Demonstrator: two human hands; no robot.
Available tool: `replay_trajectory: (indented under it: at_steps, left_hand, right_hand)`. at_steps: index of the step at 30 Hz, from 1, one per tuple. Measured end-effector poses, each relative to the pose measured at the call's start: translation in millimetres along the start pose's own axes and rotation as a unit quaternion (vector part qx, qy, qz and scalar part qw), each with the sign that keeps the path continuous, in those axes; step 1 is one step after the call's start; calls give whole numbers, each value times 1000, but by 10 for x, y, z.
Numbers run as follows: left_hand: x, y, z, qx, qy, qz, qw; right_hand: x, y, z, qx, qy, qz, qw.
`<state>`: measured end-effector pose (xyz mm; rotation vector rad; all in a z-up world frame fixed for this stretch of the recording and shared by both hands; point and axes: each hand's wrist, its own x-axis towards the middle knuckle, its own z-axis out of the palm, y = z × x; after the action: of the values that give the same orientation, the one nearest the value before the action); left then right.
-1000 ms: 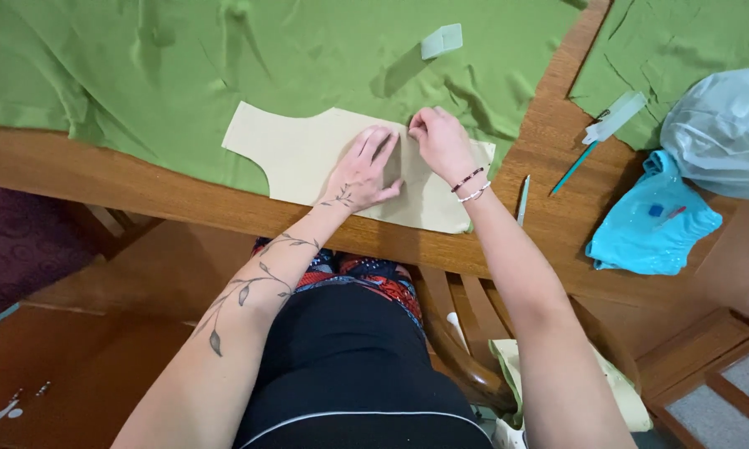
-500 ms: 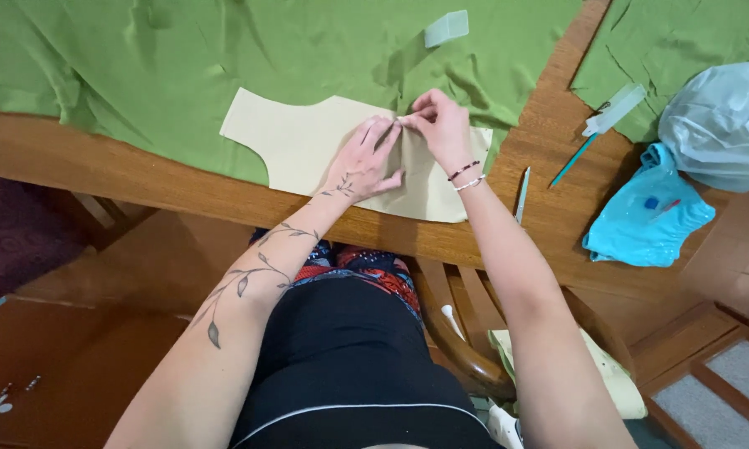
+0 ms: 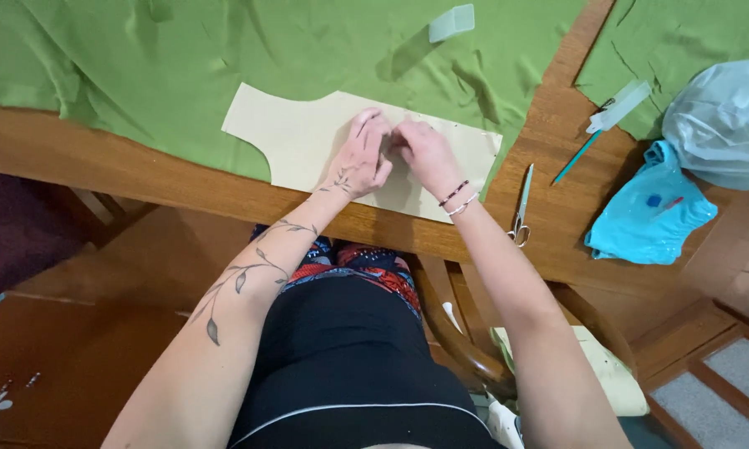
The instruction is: Pinning a paper pattern onto green fabric on a wooden table.
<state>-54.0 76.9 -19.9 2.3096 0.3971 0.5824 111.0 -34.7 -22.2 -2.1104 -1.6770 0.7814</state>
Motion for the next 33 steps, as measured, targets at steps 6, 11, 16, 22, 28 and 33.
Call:
replay_trajectory:
  at_steps: [6,11,16,22,28,33]
  left_hand:
    - [76,35,-29,-11,42,-42,998]
    - [92,-133,-63,6,-2,-39,999]
    - [-6,-260,-181,166,-17,29,986]
    - [-89,-280,-236,178,16,39,983]
    - [-132,-334,-200,147,30,47,988]
    - [-71,-271,-279,156,-12,15,988]
  right_hand:
    - [-40,-226,-89,-123,20,-52,991]
    - [39,-176,-99,-132,6,-82,988]
    - [50,-142,-55,-154,-6,-102,983]
    - [64,-198,-73,-230,-7,-143,963]
    - [219,-276,-331,33,-22,18,999]
    - [493,-209,-299,64,82,-2,995]
